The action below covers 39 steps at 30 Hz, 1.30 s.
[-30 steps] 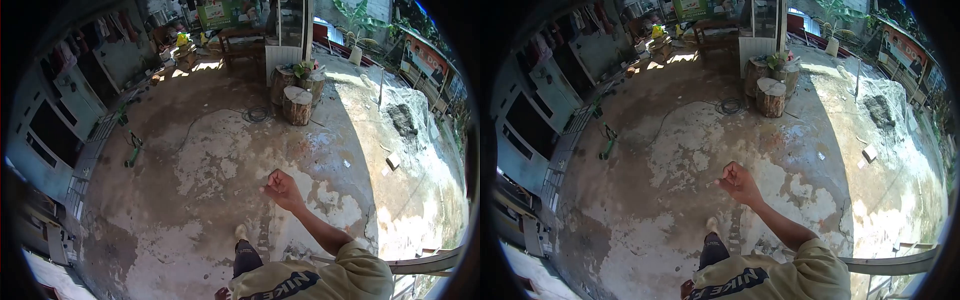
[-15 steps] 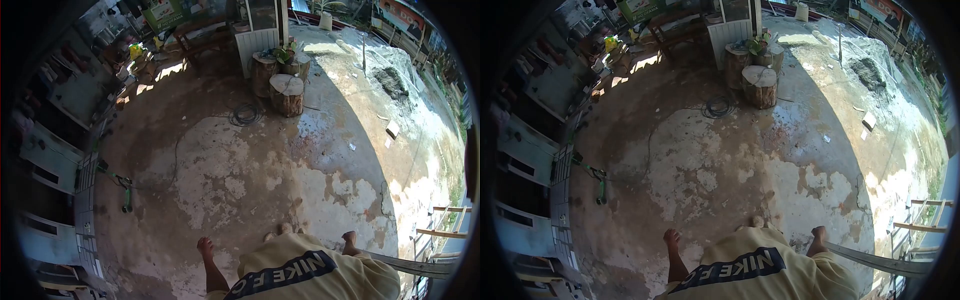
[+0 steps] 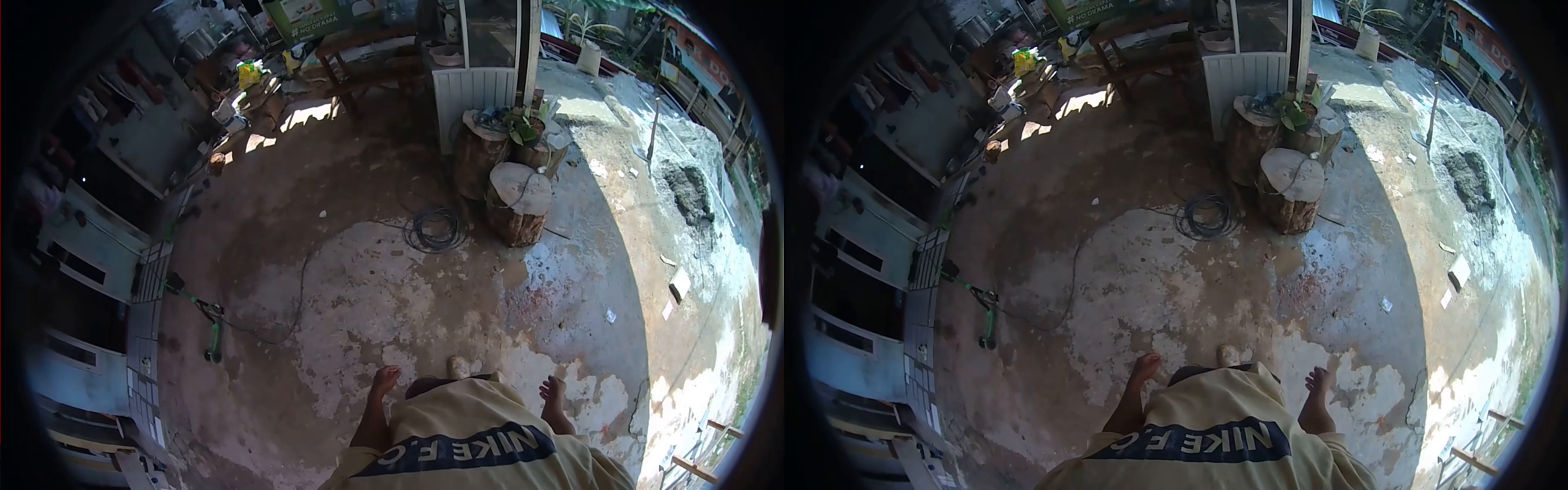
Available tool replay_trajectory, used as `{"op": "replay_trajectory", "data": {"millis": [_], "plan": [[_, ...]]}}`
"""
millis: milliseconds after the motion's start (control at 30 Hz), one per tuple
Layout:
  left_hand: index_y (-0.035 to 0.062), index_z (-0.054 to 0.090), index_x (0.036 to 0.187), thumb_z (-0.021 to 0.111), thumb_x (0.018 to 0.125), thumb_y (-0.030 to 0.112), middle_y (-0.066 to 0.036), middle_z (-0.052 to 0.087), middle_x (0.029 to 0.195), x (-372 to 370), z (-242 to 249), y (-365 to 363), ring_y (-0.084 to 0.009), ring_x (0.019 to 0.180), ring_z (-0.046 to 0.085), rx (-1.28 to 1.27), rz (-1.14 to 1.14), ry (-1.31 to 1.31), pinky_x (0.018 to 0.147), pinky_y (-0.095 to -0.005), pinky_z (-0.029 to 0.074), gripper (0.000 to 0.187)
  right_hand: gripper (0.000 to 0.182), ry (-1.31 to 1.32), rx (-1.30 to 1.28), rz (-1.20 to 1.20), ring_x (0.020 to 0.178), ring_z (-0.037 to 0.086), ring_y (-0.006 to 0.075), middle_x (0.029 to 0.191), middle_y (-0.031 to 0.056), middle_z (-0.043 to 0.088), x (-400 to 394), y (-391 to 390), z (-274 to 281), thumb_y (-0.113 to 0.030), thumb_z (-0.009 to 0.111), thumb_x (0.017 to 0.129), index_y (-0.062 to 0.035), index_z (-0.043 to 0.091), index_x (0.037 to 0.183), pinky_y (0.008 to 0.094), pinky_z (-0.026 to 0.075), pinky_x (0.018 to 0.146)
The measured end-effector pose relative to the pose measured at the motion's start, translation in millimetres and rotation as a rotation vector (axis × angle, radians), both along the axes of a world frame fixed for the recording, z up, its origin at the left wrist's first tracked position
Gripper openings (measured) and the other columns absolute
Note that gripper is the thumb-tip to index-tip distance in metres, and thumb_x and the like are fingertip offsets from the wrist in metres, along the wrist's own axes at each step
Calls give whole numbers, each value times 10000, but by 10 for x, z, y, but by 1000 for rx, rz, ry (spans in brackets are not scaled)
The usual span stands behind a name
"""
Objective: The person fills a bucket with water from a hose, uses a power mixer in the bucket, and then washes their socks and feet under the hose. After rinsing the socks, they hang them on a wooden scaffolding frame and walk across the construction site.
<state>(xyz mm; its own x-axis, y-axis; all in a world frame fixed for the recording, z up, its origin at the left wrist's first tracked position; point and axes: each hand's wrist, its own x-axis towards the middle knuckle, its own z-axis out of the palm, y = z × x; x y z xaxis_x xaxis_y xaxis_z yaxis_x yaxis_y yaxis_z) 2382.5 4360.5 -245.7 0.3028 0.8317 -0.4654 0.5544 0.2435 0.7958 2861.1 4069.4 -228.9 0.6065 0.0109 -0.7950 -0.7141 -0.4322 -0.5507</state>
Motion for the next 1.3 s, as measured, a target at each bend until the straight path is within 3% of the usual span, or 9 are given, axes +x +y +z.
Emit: {"op": "replay_trajectory", "data": {"millis": [67,133,167,233,467,567,833,1000,1300], "plan": [[51,651,1043,687,821,330,-59,657,867,-54,-15,-55,-181,759,628,-141,-29,35,675,-320,515,358,360,-300,218,499,628,630,199,857,88,656,469,1507,351,-266,618,870,-80,582,1176,347,478,534],[101,651,1064,678,827,304,-58,651,885,-157,83,-8,-197,740,621,-307,118,83,646,-343,507,314,370,-942,239,964,707,660,239,922,123,679,677,2788,1229,-268,634,867,-29,602,1147,338,514,644],[101,651,1064,678,827,304,-58,651,885,-253,28,16,-197,740,621,-326,103,94,646,-343,507,314,347,-905,331,1000,776,669,249,937,137,676,667,3296,1828,-214,644,858,-12,602,1137,343,517,699],[142,631,1094,642,853,284,-46,643,888,-417,-117,91,-204,725,610,-671,551,-75,610,-352,491,281,280,-1208,404,1085,852,671,237,935,119,678,860,4049,2368,-141,627,866,-21,616,1118,341,515,751],[125,586,1146,624,868,295,-74,638,955,107,-28,1349,-234,773,619,-673,882,-142,644,-386,498,329,222,-1164,547,670,837,657,165,925,105,683,1567,5554,3036,-78,606,852,5,633,1056,293,505,743],[118,566,1169,616,874,300,-87,635,983,504,162,2219,-247,794,623,-563,845,-187,659,-401,501,350,216,-1160,612,558,826,639,145,912,76,675,2000,5951,3089,-77,592,868,12,626,1062,274,497,728],[87,540,1208,624,835,208,-113,628,1022,1421,678,4944,-282,823,643,-302,615,-170,611,-370,527,400,256,-1321,783,204,689,594,103,795,42,650,2954,7190,4784,-243,616,901,2,649,970,250,461,626],[107,563,1185,657,818,205,-113,640,1005,1267,96,6105,-286,775,652,-4,389,-73,568,-347,526,391,236,-1637,828,172,749,596,79,826,5,654,3862,7980,5756,-258,663,879,-49,670,988,230,448,627],[60,557,1230,586,911,263,-141,600,1127,1839,400,6182,-286,943,589,29,969,-413,790,-408,502,379,258,-2033,617,-111,791,691,228,830,123,704,5560,9839,7484,-304,678,801,-70,722,899,334,528,724]]}}
